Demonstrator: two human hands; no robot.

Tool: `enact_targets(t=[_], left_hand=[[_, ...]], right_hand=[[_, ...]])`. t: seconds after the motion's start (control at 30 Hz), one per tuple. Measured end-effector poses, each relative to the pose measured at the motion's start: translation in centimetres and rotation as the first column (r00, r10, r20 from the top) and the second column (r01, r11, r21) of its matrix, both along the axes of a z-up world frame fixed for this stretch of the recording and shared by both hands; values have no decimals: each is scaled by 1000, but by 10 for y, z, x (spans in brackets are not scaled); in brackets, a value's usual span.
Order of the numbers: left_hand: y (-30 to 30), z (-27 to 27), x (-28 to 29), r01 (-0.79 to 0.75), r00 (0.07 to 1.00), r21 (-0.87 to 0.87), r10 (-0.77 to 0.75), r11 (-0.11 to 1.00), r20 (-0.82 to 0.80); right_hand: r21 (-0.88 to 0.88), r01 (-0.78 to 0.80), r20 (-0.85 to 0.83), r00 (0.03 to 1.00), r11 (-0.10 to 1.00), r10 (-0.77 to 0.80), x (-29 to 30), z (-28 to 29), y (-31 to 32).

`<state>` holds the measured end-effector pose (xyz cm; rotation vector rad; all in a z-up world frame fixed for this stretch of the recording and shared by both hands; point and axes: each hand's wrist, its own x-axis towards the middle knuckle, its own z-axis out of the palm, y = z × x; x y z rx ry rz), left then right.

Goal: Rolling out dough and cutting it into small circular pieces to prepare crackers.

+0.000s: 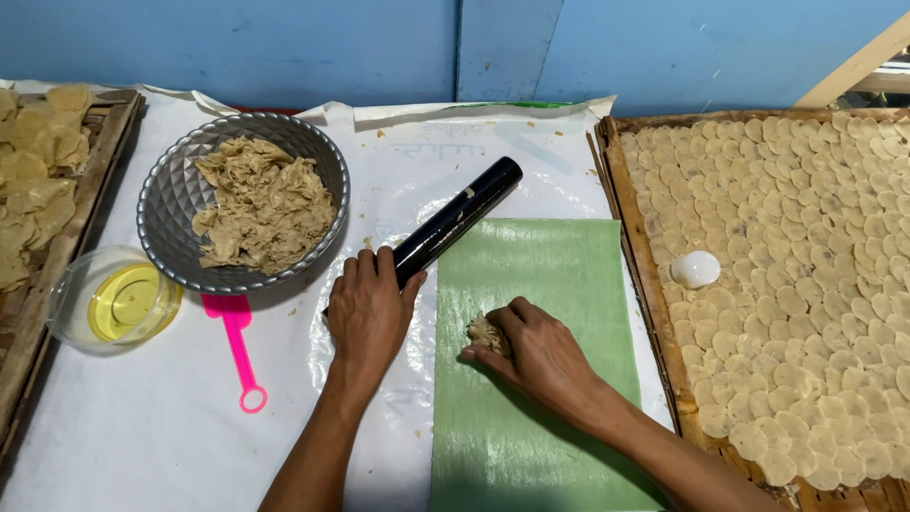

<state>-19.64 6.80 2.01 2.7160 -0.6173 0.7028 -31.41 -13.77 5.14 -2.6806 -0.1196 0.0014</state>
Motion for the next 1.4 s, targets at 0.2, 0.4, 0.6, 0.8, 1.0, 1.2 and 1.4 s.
enact_targets(t=[0.2, 0.4, 0.6, 0.8, 1.0, 1.2, 1.4], left_hand=[[1, -4, 2, 0, 1000, 7, 0, 1000, 4], [4, 4, 1, 21, 998, -35, -23, 999, -51], [4, -4, 4, 25, 999, -23, -26, 999, -42], [2, -5, 3, 9, 1000, -15, -10, 1000, -27], [3, -5, 3, 14, 999, -25, -15, 1000, -34], [3, -6, 3, 5, 1000, 3, -5, 1000, -15], [2, -5, 3, 15, 999, -9, -15, 1000, -32]], right_hand=[[-108, -174, -197, 969, 979, 151, -7, 52, 13], [-92, -58, 14, 998, 994, 59, -7, -1, -2], [-35, 22, 20, 1000, 999, -21, -20, 18, -16], [-29, -44, -34, 998, 999, 43, -21, -15, -35], [-91, 53, 163, 986, 994, -38, -12, -25, -25], [199, 115, 120, 983, 973, -141, -5, -28, -33], [243, -20, 164, 986, 970, -20, 2, -17, -13]])
